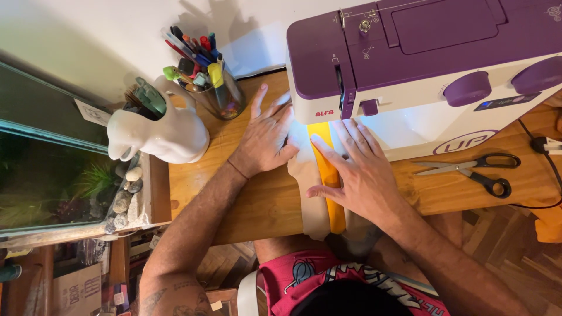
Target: Pinning fabric pieces together and sewing them using a sewing machine
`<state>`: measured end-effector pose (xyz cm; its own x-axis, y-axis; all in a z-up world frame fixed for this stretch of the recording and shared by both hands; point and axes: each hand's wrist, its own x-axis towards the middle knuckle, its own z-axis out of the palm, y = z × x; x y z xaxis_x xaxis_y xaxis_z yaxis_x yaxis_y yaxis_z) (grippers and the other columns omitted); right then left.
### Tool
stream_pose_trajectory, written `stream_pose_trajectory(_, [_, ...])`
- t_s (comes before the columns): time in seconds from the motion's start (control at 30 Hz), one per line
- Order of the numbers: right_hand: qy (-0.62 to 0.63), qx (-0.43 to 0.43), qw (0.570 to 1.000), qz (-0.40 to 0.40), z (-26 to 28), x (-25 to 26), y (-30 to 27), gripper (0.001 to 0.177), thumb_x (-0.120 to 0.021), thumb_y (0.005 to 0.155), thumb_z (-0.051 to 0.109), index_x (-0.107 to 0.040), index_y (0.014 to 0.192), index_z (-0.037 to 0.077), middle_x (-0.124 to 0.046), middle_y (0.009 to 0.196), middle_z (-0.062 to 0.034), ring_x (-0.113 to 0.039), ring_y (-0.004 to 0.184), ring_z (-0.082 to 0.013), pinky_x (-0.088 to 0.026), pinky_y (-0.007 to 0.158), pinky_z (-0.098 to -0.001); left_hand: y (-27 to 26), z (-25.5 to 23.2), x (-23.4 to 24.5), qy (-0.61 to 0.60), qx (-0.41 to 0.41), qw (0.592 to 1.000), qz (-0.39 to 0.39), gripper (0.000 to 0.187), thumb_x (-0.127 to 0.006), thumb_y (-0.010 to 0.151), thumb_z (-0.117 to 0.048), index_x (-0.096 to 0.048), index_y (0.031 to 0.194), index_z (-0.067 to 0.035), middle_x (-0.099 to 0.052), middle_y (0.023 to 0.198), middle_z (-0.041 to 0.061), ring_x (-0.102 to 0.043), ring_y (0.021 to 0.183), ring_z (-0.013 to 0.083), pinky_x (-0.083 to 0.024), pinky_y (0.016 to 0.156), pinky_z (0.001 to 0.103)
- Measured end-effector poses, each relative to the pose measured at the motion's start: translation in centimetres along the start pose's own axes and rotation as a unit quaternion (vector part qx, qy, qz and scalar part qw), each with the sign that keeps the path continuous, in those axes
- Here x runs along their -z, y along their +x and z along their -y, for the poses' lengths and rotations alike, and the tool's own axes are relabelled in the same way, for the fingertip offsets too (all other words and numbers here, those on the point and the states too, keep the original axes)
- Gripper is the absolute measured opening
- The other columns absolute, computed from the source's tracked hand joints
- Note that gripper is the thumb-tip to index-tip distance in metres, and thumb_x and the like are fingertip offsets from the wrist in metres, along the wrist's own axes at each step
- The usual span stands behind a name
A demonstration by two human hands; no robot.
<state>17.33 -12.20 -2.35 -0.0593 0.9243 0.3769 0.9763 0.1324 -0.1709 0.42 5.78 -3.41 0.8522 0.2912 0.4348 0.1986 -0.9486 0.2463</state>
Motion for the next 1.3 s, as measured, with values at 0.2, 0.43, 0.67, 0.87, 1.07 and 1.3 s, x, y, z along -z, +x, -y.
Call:
stream_pose_trajectory(0.2, [0.008, -0.003, 1.0, 0.001, 0.0, 0.0, 0.1, 0.094, -0.05, 0.078, 0.093, -0.064, 0.142, 0.025, -0.057, 0.143, -0.031, -0.046, 0.144, -0.0448, -0.024, 0.125, -0.0509, 0.3, -0.1, 0.3, 0.006, -0.006, 1.0, -0.003, 0.043, -0.048, 0.081, -0.03, -0.059, 0.108, 0.001, -0.065, 0.13, 0.021, -0.048, 0.143, 0.0298, 0.002, 0.124, 0.061])
stream_pose_trajectory(0.43, [0.018, -0.015, 1.0, 0.018, 0.2, 0.4, 0.8, 0.093, -0.048, 0.078, 0.093, -0.067, 0.138, 0.024, -0.059, 0.14, -0.0324, -0.048, 0.143, -0.0461, -0.025, 0.125, -0.052, 0.4, 0.3, 0.3, -0.007, -0.01, 1.0, -0.003, 0.039, -0.048, 0.082, -0.029, -0.057, 0.107, 0.0, -0.064, 0.128, 0.02, -0.047, 0.143, 0.0307, 0.001, 0.124, 0.06])
stream_pose_trajectory(0.67, [0.033, 0.006, 0.999, -0.007, -0.8, -0.3, 0.7, 0.089, -0.051, 0.082, 0.088, -0.063, 0.14, 0.021, -0.062, 0.133, -0.0322, -0.053, 0.138, -0.0461, -0.028, 0.123, -0.0528, 0.4, 0.2, 0.6, 0.0, -0.015, 1.0, -0.006, 0.034, -0.049, 0.082, -0.026, -0.056, 0.105, -0.002, -0.063, 0.126, 0.019, -0.046, 0.143, 0.0309, -0.003, 0.124, 0.06])
stream_pose_trajectory(0.87, [0.062, 0.039, 0.996, -0.05, -0.7, 1.1, 0.1, 0.079, -0.06, 0.089, 0.072, -0.059, 0.142, 0.014, -0.061, 0.137, -0.0276, -0.053, 0.138, -0.0437, -0.035, 0.12, -0.0511, 0.2, 0.6, -0.1, -0.024, -0.013, 0.999, -0.027, 0.037, -0.053, 0.083, -0.025, -0.059, 0.11, 0.0, -0.065, 0.129, 0.019, -0.047, 0.143, 0.0328, -0.007, 0.124, 0.058])
stream_pose_trajectory(1.07, [0.052, 0.052, 0.994, -0.077, -1.2, 1.8, -0.6, 0.076, -0.061, 0.092, 0.065, -0.062, 0.136, 0.004, -0.062, 0.14, -0.0229, -0.055, 0.137, -0.0391, -0.037, 0.12, -0.0466, 1.0, -5.6, 1.0, 0.002, 0.084, 0.991, -0.109, 0.057, -0.057, 0.089, -0.02, -0.053, 0.137, 0.012, -0.059, 0.137, 0.032, -0.053, 0.136, 0.0422, -0.023, 0.122, 0.057])
stream_pose_trajectory(1.3, [-0.01, 0.063, 0.991, -0.116, -0.4, 0.5, -1.4, 0.082, -0.056, 0.094, 0.067, -0.059, 0.14, -0.001, -0.061, 0.142, -0.022, -0.053, 0.14, -0.0364, -0.036, 0.123, -0.045, 0.9, -9.6, -1.1, 0.056, 0.172, 0.973, -0.141, 0.048, -0.06, 0.101, -0.026, -0.063, 0.124, 0.016, -0.057, 0.139, 0.036, -0.046, 0.141, 0.0457, -0.029, 0.12, 0.055])
